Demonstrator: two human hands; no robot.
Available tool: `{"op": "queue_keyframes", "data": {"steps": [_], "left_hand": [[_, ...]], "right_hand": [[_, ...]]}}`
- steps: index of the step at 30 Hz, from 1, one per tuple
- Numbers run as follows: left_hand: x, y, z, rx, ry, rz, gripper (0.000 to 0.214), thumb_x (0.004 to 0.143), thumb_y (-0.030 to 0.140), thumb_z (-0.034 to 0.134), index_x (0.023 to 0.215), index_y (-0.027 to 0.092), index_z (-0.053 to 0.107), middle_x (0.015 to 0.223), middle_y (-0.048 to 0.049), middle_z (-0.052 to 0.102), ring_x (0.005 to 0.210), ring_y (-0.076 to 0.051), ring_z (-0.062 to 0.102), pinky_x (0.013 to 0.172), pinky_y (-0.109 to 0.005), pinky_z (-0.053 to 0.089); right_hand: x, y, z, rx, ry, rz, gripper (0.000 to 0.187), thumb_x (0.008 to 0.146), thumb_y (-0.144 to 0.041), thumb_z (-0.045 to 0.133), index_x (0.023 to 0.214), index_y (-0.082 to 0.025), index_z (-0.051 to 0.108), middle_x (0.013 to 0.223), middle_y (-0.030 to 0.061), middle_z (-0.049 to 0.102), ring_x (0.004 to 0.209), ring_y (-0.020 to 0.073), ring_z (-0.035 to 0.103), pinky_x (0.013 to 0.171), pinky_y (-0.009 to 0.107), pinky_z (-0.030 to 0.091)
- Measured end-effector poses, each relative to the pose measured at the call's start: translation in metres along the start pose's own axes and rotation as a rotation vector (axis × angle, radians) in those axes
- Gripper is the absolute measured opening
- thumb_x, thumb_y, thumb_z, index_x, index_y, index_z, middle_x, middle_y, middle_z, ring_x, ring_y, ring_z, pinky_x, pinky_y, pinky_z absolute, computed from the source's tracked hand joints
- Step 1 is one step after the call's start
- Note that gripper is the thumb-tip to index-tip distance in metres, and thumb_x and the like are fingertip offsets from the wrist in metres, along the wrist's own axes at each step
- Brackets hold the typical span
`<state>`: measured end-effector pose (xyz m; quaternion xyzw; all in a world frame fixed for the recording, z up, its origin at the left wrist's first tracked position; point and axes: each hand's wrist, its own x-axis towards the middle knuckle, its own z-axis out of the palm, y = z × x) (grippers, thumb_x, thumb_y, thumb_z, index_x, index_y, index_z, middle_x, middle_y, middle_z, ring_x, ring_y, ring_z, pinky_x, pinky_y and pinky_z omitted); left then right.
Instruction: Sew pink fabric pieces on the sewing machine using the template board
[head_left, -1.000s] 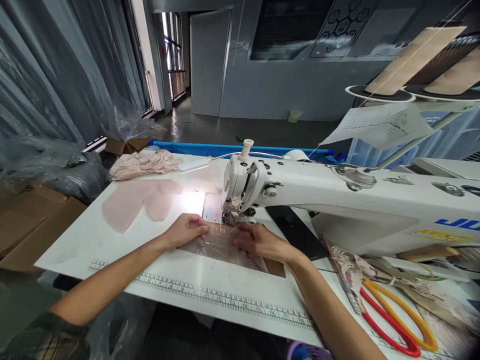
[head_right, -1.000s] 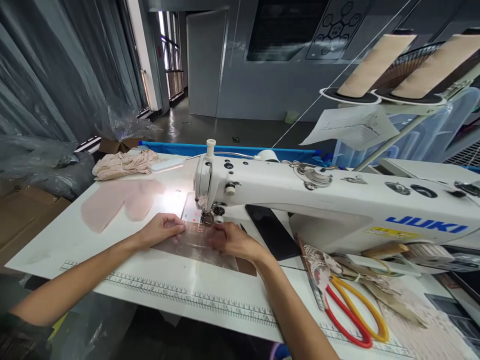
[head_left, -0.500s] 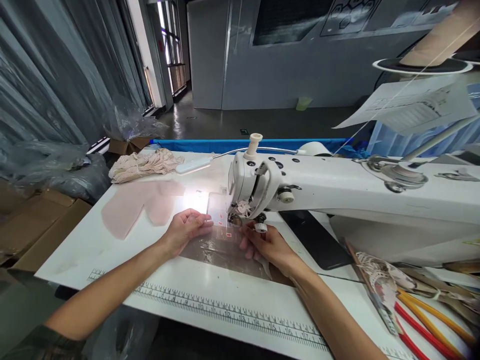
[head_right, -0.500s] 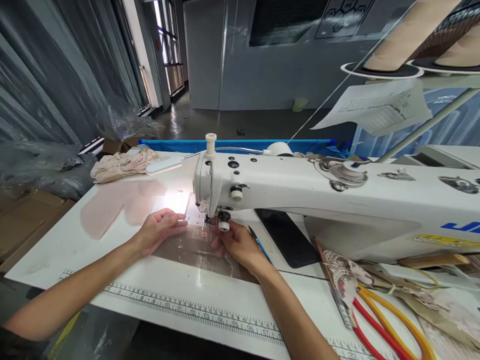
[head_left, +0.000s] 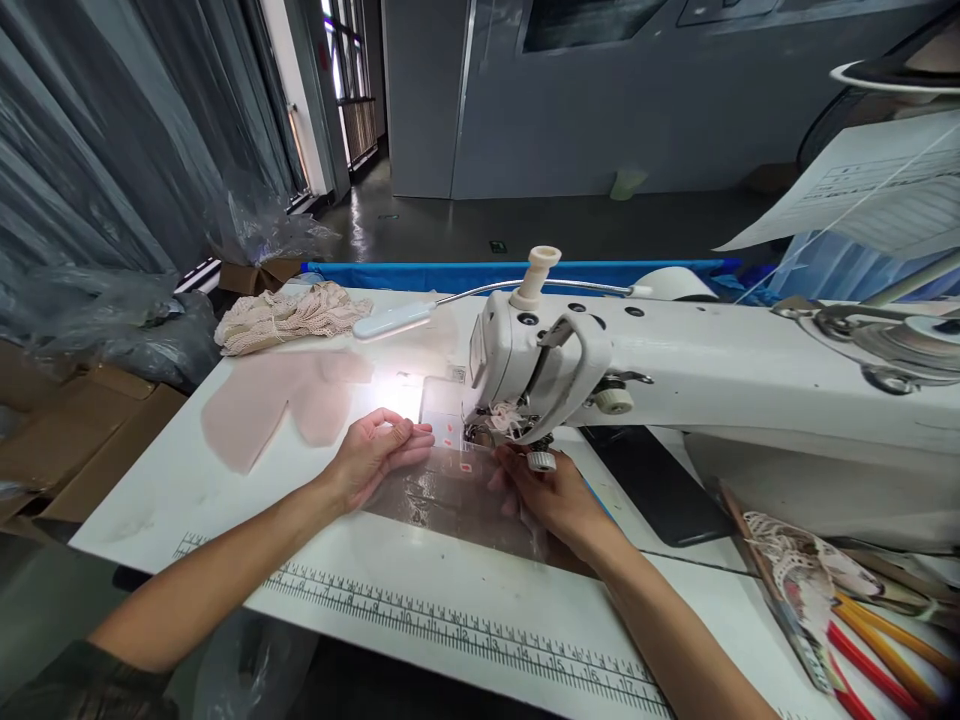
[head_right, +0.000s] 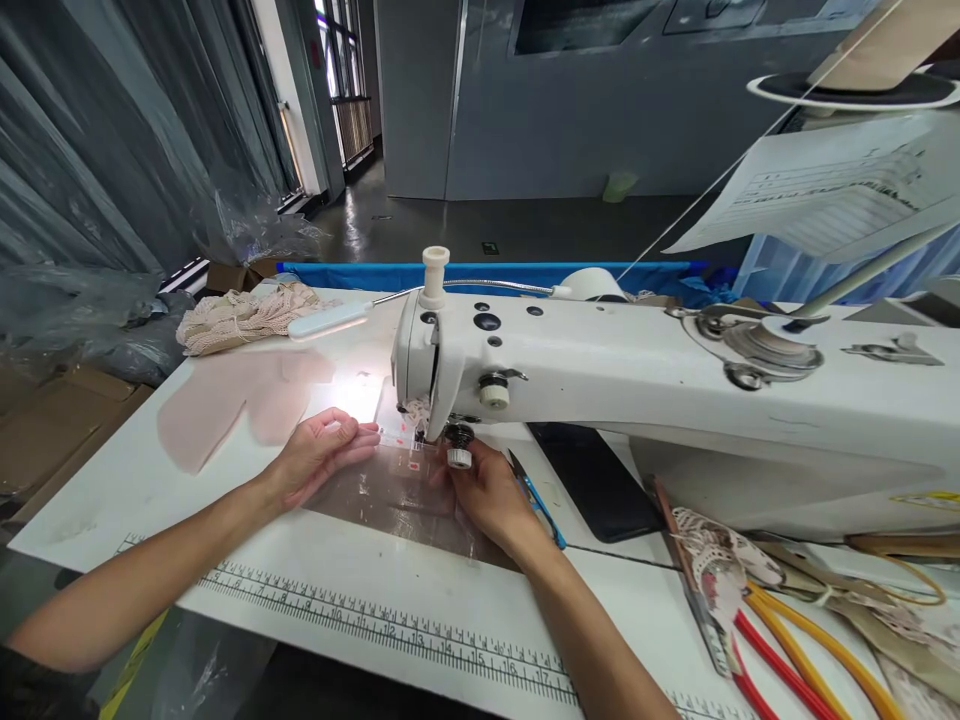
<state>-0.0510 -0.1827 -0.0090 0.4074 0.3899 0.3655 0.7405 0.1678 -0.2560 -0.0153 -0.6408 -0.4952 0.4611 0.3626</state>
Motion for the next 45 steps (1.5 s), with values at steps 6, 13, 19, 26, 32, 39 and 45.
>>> {"op": "queue_keyframes", "data": {"steps": [6,13,19,26,32,39,45], "left_hand": [[0.003,0.008,-0.011,0.772,0.059,0.516,0.028,0.083,0.035,0.067,0.104,0.018,0.059,0.124,-0.0123,0.064,0.117,-0.027,0.060,0.101,-0.046,0.049],[-0.011,0.005,-0.009,1.299,-0.653,0.629,0.059,0.081,0.046,0.069,0.136,0.029,0.053,0.144,-0.0085,0.050,0.135,-0.033,0.043,0.116,-0.053,0.022],[-0.014,0.006,-0.008,1.283,-0.561,0.641,0.063,0.083,0.043,0.067,0.141,0.026,0.047,0.152,-0.0108,0.038,0.141,-0.032,0.034,0.119,-0.052,0.016],[-0.019,0.018,-0.012,0.702,-0.481,0.046,0.061,0.088,0.069,0.044,0.101,0.013,0.064,0.087,-0.0099,0.067,0.067,-0.018,0.066,0.059,-0.029,0.054],[-0.014,0.016,-0.019,0.589,-0.421,-0.168,0.068,0.075,0.055,0.073,0.125,0.014,0.050,0.090,-0.0050,0.063,0.071,-0.018,0.068,0.068,-0.033,0.058],[-0.013,0.000,-0.012,0.680,-0.211,0.030,0.052,0.081,0.031,0.069,0.126,0.016,0.047,0.078,0.0017,0.063,0.053,-0.012,0.064,0.051,-0.026,0.056],[-0.011,0.008,-0.014,0.939,-0.091,0.274,0.051,0.082,0.039,0.069,0.123,0.016,0.049,0.073,0.0038,0.067,0.043,-0.009,0.056,0.046,-0.022,0.049]], "right_hand": [[-0.005,-0.004,-0.017,-0.091,-0.113,0.035,0.039,0.080,-0.056,0.063,0.090,-0.019,0.059,0.068,0.0011,0.063,0.053,0.0146,0.056,0.046,0.026,0.042],[-0.007,0.001,-0.026,-0.275,-0.102,-0.055,0.024,0.078,-0.040,0.066,0.089,-0.019,0.062,0.061,-0.0035,0.052,0.056,0.0125,0.048,0.050,0.025,0.035],[-0.009,-0.001,-0.027,-0.193,-0.106,-0.084,0.031,0.080,-0.049,0.066,0.080,-0.019,0.057,0.058,-0.0059,0.043,0.054,0.0101,0.040,0.050,0.024,0.030],[-0.021,-0.026,0.005,0.192,-0.288,-0.010,0.040,0.071,-0.054,0.071,0.086,-0.020,0.055,0.065,-0.0033,0.056,0.055,0.0106,0.051,0.050,0.023,0.040],[-0.013,-0.011,0.012,-0.158,-0.060,-0.266,0.032,0.088,-0.046,0.055,0.103,-0.019,0.063,0.082,0.0043,0.067,0.072,0.0179,0.064,0.064,0.030,0.052],[-0.010,0.009,0.009,-0.788,0.018,-0.726,0.034,0.091,-0.021,0.047,0.117,-0.022,0.068,0.102,0.0113,0.062,0.089,0.0216,0.061,0.078,0.036,0.053],[-0.002,0.010,0.006,-0.962,0.022,-0.650,0.039,0.092,-0.021,0.049,0.128,-0.028,0.062,0.103,0.0108,0.060,0.087,0.0218,0.059,0.075,0.034,0.052]]}}
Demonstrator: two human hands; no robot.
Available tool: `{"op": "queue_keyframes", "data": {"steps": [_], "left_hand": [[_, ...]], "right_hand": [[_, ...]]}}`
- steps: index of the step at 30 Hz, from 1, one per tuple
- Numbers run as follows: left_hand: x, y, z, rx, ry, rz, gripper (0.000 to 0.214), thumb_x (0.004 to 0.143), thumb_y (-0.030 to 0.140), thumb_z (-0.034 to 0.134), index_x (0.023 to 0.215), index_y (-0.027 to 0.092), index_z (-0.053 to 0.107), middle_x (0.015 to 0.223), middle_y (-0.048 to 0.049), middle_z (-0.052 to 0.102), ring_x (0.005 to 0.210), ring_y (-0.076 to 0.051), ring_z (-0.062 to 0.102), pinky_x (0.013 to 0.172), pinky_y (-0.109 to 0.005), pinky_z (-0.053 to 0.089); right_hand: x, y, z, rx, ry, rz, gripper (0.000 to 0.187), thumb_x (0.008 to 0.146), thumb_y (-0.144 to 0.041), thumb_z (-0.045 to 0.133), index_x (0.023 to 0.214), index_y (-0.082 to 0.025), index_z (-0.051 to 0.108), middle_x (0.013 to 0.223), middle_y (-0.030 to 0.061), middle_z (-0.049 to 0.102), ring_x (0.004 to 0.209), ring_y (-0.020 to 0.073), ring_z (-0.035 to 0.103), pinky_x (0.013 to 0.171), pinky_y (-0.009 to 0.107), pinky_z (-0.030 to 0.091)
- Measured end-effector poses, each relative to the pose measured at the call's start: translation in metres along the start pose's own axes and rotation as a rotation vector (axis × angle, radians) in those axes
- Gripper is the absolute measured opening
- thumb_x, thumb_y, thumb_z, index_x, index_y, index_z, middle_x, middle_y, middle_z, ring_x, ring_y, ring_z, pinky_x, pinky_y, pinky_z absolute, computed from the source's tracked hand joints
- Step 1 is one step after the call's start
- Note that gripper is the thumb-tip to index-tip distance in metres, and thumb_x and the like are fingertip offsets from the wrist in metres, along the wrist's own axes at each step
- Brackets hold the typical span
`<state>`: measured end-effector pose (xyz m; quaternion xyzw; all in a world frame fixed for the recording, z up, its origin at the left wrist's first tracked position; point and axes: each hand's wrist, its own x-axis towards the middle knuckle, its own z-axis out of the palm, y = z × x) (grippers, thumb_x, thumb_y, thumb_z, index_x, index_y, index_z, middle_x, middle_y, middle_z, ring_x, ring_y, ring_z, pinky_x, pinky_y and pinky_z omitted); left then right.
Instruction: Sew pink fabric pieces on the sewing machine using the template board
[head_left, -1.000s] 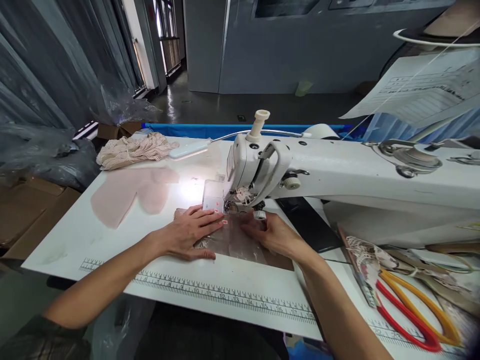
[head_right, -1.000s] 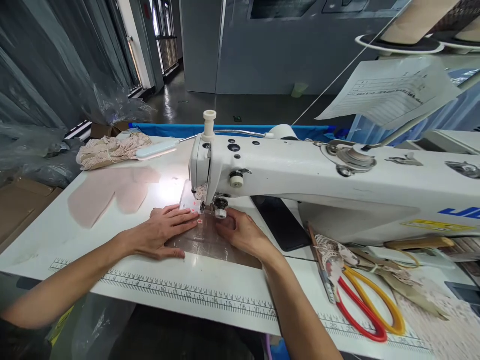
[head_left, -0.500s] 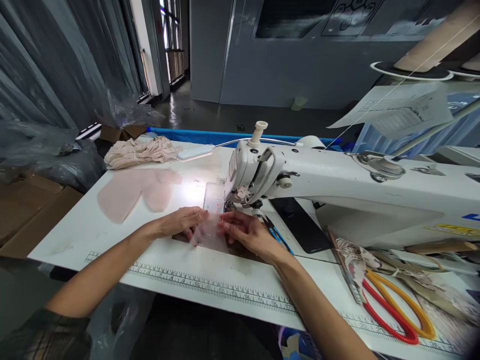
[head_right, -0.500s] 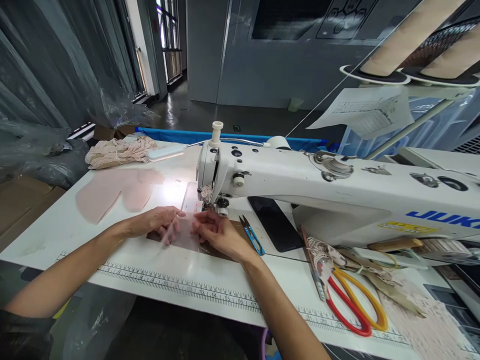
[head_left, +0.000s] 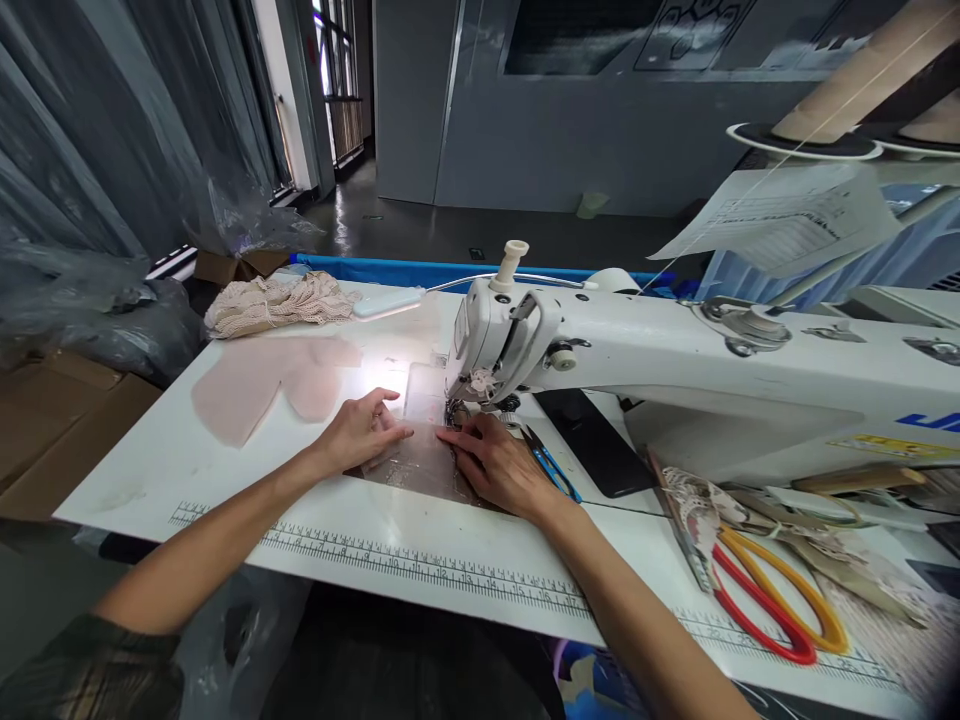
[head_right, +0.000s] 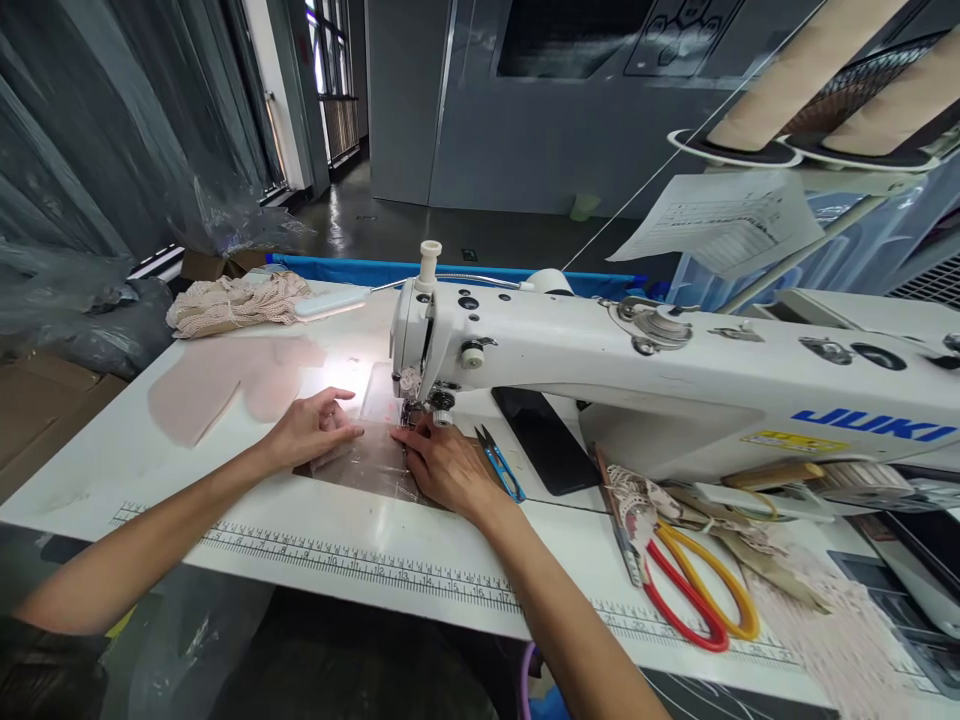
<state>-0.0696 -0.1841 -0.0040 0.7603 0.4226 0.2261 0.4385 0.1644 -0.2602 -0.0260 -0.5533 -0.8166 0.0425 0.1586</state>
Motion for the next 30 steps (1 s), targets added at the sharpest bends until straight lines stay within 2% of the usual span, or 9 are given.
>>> {"op": "queue_keyframes", "data": {"steps": [4,10,17,19,21,23,26,27,30], "left_hand": [[0.001,-0.001,-0.004,0.050,-0.041,-0.002,0.055,0.076,0.037,0.074,0.122,0.016,0.051,0.075,0.0027,0.069,0.059,-0.013,0.065,0.055,-0.023,0.051],[-0.011,0.010,-0.005,0.056,-0.190,-0.069,0.050,0.085,0.039,0.062,0.127,0.016,0.048,0.064,0.0052,0.065,0.042,-0.014,0.060,0.042,-0.024,0.047],[0.006,-0.005,-0.007,0.304,0.121,0.162,0.051,0.082,0.035,0.068,0.124,0.014,0.052,0.084,-0.0026,0.071,0.069,-0.018,0.067,0.067,-0.031,0.055],[0.010,-0.009,-0.010,0.417,0.199,0.301,0.049,0.080,0.035,0.070,0.122,0.015,0.056,0.101,-0.0090,0.070,0.080,-0.021,0.067,0.071,-0.035,0.055],[0.008,-0.008,-0.013,0.512,0.230,0.512,0.030,0.083,0.032,0.067,0.109,0.016,0.065,0.110,-0.0117,0.066,0.090,-0.023,0.064,0.076,-0.038,0.053],[-0.002,-0.003,-0.015,0.503,0.049,0.702,0.016,0.084,0.029,0.066,0.094,0.018,0.070,0.106,-0.0097,0.066,0.092,-0.021,0.062,0.079,-0.036,0.052],[-0.026,0.003,-0.011,0.422,-0.339,0.776,0.016,0.078,0.030,0.075,0.087,0.017,0.071,0.100,-0.0064,0.067,0.090,-0.019,0.063,0.079,-0.032,0.051],[-0.034,0.004,-0.008,0.435,-0.364,0.773,0.014,0.078,0.028,0.075,0.086,0.017,0.070,0.099,-0.0062,0.067,0.090,-0.019,0.063,0.079,-0.032,0.050],[-0.052,0.001,0.006,0.492,-0.255,0.826,0.007,0.085,0.023,0.069,0.081,0.017,0.070,0.096,-0.0069,0.068,0.082,-0.017,0.062,0.077,-0.033,0.049]], "right_hand": [[0.001,0.004,-0.006,0.068,-0.039,-0.017,0.040,0.093,-0.021,0.047,0.131,-0.029,0.060,0.106,0.0095,0.059,0.089,0.0206,0.058,0.081,0.035,0.051],[-0.004,0.003,-0.007,0.112,-0.034,-0.058,0.036,0.094,-0.024,0.047,0.126,-0.026,0.064,0.104,0.0111,0.059,0.092,0.0229,0.057,0.084,0.039,0.051],[0.002,0.003,-0.002,-0.002,-0.028,-0.054,0.040,0.095,-0.022,0.044,0.132,-0.025,0.059,0.106,0.0122,0.059,0.091,0.0229,0.058,0.078,0.036,0.051],[0.003,0.002,-0.002,-0.026,-0.029,-0.047,0.040,0.095,-0.022,0.043,0.132,-0.024,0.059,0.105,0.0121,0.060,0.089,0.0225,0.059,0.077,0.036,0.051],[0.004,0.000,-0.003,-0.043,-0.029,-0.046,0.040,0.096,-0.021,0.042,0.132,-0.023,0.059,0.104,0.0122,0.060,0.088,0.0226,0.059,0.079,0.036,0.051],[0.003,-0.002,-0.004,-0.054,-0.024,-0.038,0.040,0.096,-0.021,0.042,0.131,-0.022,0.059,0.104,0.0123,0.060,0.087,0.0224,0.058,0.078,0.036,0.050],[0.001,-0.004,-0.003,-0.060,0.002,-0.025,0.040,0.094,-0.019,0.045,0.130,-0.022,0.060,0.105,0.0125,0.059,0.086,0.0218,0.056,0.076,0.035,0.049],[0.000,-0.005,-0.002,-0.057,0.013,-0.027,0.039,0.094,-0.019,0.046,0.130,-0.023,0.061,0.105,0.0125,0.059,0.087,0.0217,0.056,0.076,0.035,0.048],[0.000,-0.007,-0.001,-0.044,0.024,-0.046,0.038,0.093,-0.019,0.047,0.129,-0.025,0.061,0.105,0.0119,0.058,0.089,0.0224,0.054,0.079,0.037,0.047]]}}
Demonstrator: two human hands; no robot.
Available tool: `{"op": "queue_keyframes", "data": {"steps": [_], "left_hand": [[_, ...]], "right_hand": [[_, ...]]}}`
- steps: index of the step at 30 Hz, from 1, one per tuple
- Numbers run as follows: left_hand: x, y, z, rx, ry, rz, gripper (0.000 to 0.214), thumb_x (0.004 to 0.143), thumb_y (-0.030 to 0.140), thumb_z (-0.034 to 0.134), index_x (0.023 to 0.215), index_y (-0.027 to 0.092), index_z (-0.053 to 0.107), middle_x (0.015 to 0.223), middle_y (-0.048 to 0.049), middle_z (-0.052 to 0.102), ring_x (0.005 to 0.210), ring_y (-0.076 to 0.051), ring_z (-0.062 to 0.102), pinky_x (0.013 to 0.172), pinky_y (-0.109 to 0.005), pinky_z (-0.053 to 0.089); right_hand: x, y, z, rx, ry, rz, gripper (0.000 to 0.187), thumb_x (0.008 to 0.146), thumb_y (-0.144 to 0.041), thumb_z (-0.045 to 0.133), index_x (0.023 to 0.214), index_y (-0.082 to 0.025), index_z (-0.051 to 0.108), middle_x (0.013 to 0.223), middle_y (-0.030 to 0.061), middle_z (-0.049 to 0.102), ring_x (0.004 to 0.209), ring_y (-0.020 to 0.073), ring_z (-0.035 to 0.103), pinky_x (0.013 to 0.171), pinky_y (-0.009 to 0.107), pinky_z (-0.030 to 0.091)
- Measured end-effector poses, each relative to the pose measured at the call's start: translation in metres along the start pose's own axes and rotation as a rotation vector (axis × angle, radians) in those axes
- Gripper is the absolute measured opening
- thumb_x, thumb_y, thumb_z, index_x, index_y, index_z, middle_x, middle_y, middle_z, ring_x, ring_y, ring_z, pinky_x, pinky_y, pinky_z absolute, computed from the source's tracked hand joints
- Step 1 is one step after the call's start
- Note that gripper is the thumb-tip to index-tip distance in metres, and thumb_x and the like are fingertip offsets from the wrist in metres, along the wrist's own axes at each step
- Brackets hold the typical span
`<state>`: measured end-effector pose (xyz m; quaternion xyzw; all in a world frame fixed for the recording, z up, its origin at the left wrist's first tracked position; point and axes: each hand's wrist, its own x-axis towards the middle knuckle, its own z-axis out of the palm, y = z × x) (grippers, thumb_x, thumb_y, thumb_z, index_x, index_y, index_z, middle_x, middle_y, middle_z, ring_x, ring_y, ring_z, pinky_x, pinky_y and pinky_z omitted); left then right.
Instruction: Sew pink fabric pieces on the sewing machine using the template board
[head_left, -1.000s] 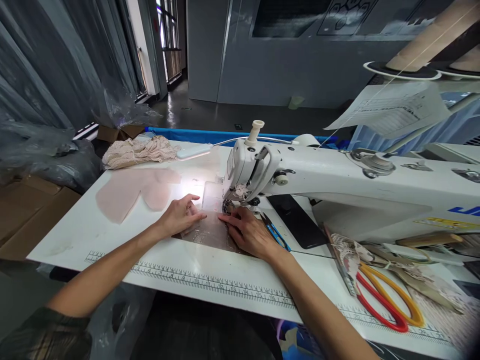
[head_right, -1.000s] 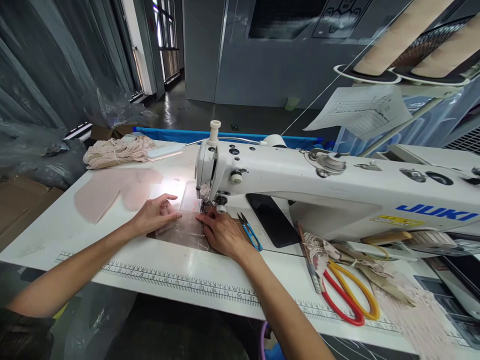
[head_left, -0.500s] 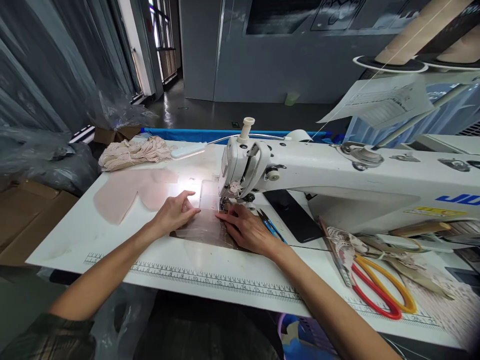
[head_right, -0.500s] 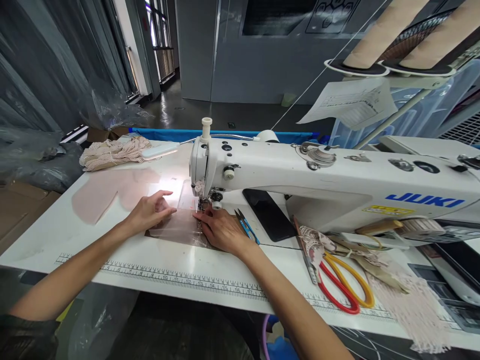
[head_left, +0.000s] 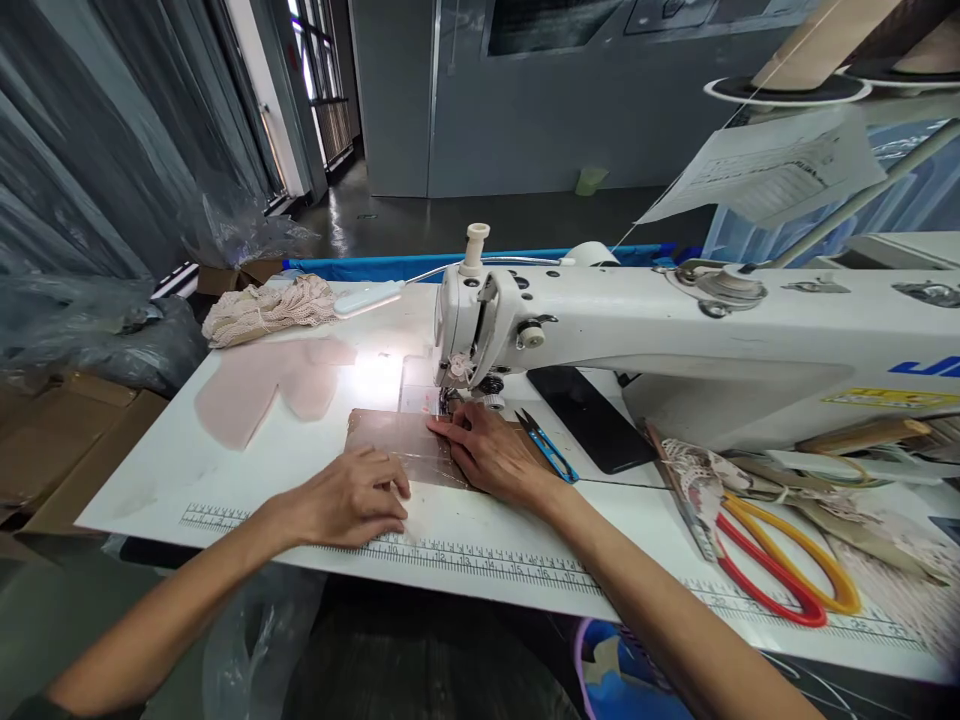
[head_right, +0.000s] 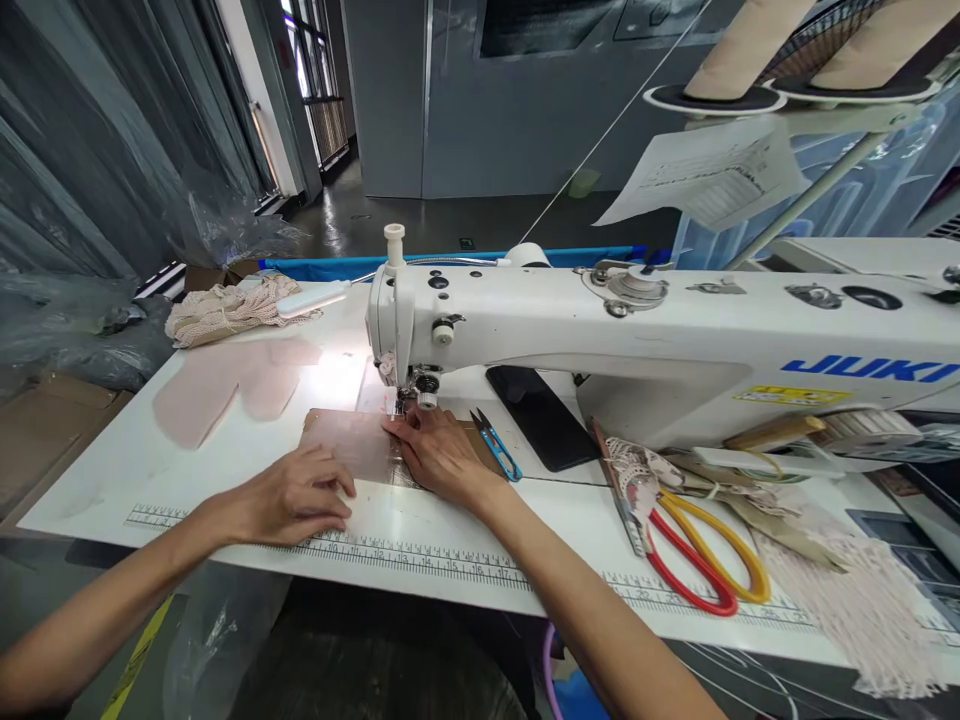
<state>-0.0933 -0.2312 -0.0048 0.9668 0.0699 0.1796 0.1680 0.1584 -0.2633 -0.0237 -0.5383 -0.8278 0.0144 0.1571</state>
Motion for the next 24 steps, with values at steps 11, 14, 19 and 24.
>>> {"op": "queue_keyframes", "data": {"steps": [11,14,19,24], "left_hand": [[0.006,0.006,-0.004,-0.256,0.038,-0.129,0.021,0.094,0.026,0.056,0.090,0.015,0.073,0.093,-0.0087,0.070,0.079,-0.015,0.065,0.067,-0.024,0.053],[0.007,0.010,-0.001,-0.315,0.052,-0.168,0.018,0.092,0.026,0.060,0.088,0.015,0.074,0.091,-0.0081,0.071,0.080,-0.015,0.067,0.070,-0.024,0.054],[0.005,0.008,0.010,-0.297,0.056,-0.196,0.016,0.090,0.022,0.060,0.088,0.015,0.074,0.093,-0.0084,0.071,0.084,-0.017,0.067,0.072,-0.026,0.055],[-0.001,-0.001,0.011,-0.323,0.128,-0.099,0.013,0.088,0.019,0.061,0.088,0.014,0.073,0.088,-0.0099,0.071,0.082,-0.017,0.067,0.070,-0.027,0.055]], "right_hand": [[-0.008,-0.002,-0.012,0.197,-0.028,-0.065,0.042,0.090,-0.017,0.048,0.127,-0.029,0.063,0.107,0.0092,0.060,0.098,0.0224,0.056,0.087,0.040,0.049],[-0.012,-0.001,-0.010,0.216,-0.028,-0.063,0.042,0.088,-0.014,0.050,0.123,-0.029,0.066,0.108,0.0091,0.059,0.102,0.0229,0.055,0.091,0.042,0.048],[-0.016,0.005,-0.003,0.276,0.018,-0.074,0.039,0.087,-0.012,0.050,0.120,-0.022,0.068,0.111,0.0119,0.057,0.106,0.0238,0.055,0.095,0.045,0.047],[-0.018,0.005,0.002,0.296,0.070,-0.072,0.038,0.088,-0.013,0.049,0.120,-0.023,0.068,0.110,0.0114,0.057,0.109,0.0239,0.054,0.097,0.046,0.047]]}}
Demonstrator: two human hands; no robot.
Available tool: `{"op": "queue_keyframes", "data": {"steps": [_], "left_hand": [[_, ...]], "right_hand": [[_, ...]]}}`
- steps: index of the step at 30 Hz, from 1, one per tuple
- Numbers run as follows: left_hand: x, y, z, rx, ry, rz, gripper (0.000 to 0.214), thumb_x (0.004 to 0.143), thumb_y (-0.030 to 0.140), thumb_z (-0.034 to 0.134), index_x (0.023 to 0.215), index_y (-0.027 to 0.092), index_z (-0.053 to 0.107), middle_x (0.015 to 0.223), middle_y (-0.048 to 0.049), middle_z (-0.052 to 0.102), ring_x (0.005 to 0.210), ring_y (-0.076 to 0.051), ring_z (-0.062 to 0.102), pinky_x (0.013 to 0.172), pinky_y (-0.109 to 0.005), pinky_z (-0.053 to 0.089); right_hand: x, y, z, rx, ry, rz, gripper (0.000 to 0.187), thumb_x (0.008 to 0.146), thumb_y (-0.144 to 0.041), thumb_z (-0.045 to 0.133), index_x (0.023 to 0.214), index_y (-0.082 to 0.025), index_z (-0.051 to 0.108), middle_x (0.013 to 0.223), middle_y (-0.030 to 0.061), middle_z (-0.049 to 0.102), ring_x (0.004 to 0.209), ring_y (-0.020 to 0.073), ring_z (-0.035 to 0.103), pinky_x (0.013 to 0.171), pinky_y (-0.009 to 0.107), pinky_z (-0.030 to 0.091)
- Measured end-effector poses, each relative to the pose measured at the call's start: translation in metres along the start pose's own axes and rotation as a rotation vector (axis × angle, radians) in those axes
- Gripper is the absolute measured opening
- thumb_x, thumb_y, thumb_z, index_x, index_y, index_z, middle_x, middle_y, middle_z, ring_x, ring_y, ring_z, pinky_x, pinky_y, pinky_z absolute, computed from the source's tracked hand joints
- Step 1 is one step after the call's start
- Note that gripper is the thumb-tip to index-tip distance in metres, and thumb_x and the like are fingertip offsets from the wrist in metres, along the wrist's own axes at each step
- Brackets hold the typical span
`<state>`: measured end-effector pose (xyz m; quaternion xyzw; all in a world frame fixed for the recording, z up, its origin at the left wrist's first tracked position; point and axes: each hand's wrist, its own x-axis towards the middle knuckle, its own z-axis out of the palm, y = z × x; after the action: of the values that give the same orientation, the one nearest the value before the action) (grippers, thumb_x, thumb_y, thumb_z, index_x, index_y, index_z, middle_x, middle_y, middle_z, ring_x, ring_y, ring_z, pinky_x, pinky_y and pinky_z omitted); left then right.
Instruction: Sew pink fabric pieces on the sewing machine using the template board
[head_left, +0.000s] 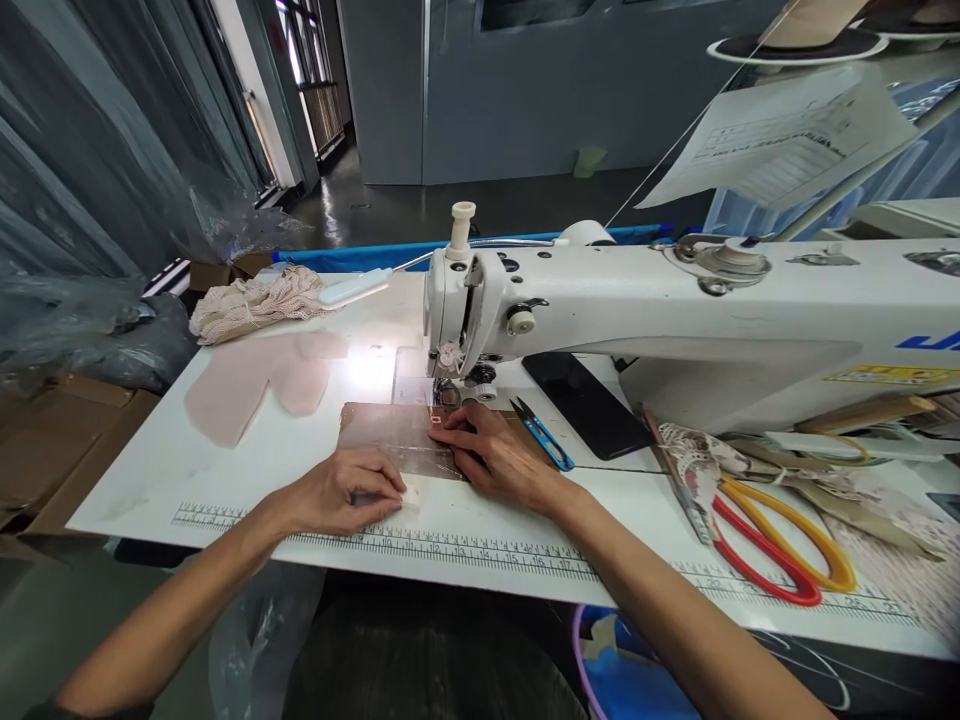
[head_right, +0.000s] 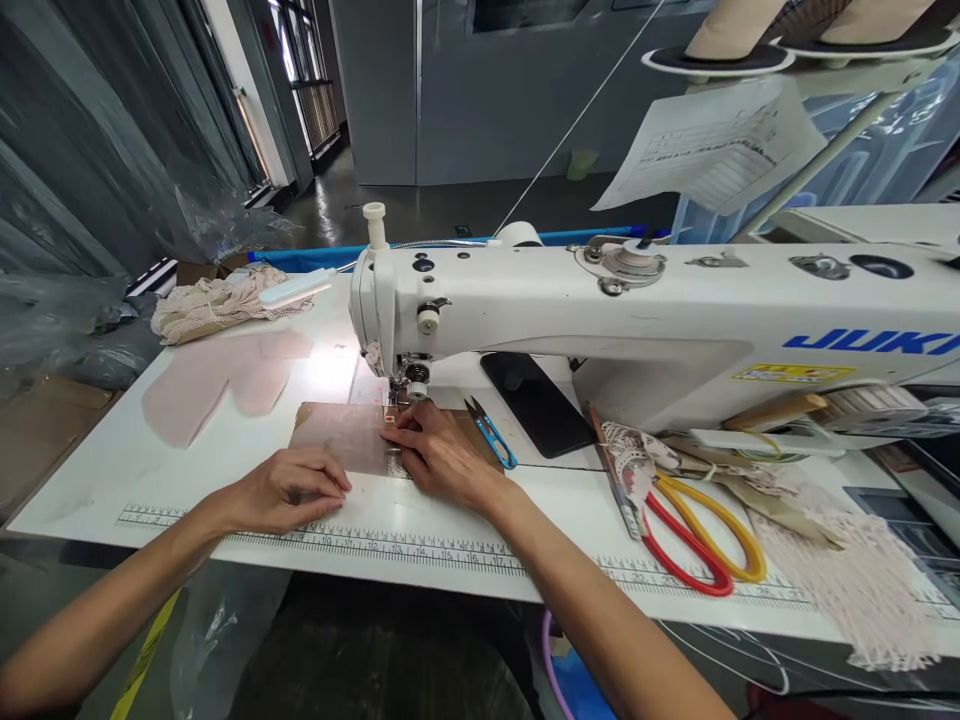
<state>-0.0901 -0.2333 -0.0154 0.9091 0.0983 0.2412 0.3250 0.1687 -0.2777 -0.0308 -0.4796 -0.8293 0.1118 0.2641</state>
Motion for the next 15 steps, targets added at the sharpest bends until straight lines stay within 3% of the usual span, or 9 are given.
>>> {"op": "queue_keyframes", "data": {"steps": [6,15], "left_hand": [[0.0028,-0.0020,-0.0027,0.017,0.120,0.139,0.008,0.086,0.014,0.064,0.091,0.014,0.071,0.089,-0.0116,0.070,0.079,-0.016,0.066,0.064,-0.025,0.055],[0.0027,-0.0021,0.0010,0.179,0.082,0.232,0.005,0.084,0.013,0.065,0.086,0.015,0.069,0.087,-0.0097,0.071,0.071,-0.015,0.065,0.064,-0.029,0.053]], "right_hand": [[-0.0018,-0.0033,0.0016,0.003,0.022,0.031,0.038,0.091,-0.016,0.046,0.121,-0.025,0.067,0.110,0.0118,0.058,0.108,0.0250,0.054,0.097,0.048,0.047],[-0.0034,0.0024,0.0054,-0.007,0.032,0.011,0.036,0.091,-0.017,0.045,0.117,-0.024,0.069,0.110,0.0115,0.058,0.107,0.0237,0.055,0.096,0.047,0.048]]}}
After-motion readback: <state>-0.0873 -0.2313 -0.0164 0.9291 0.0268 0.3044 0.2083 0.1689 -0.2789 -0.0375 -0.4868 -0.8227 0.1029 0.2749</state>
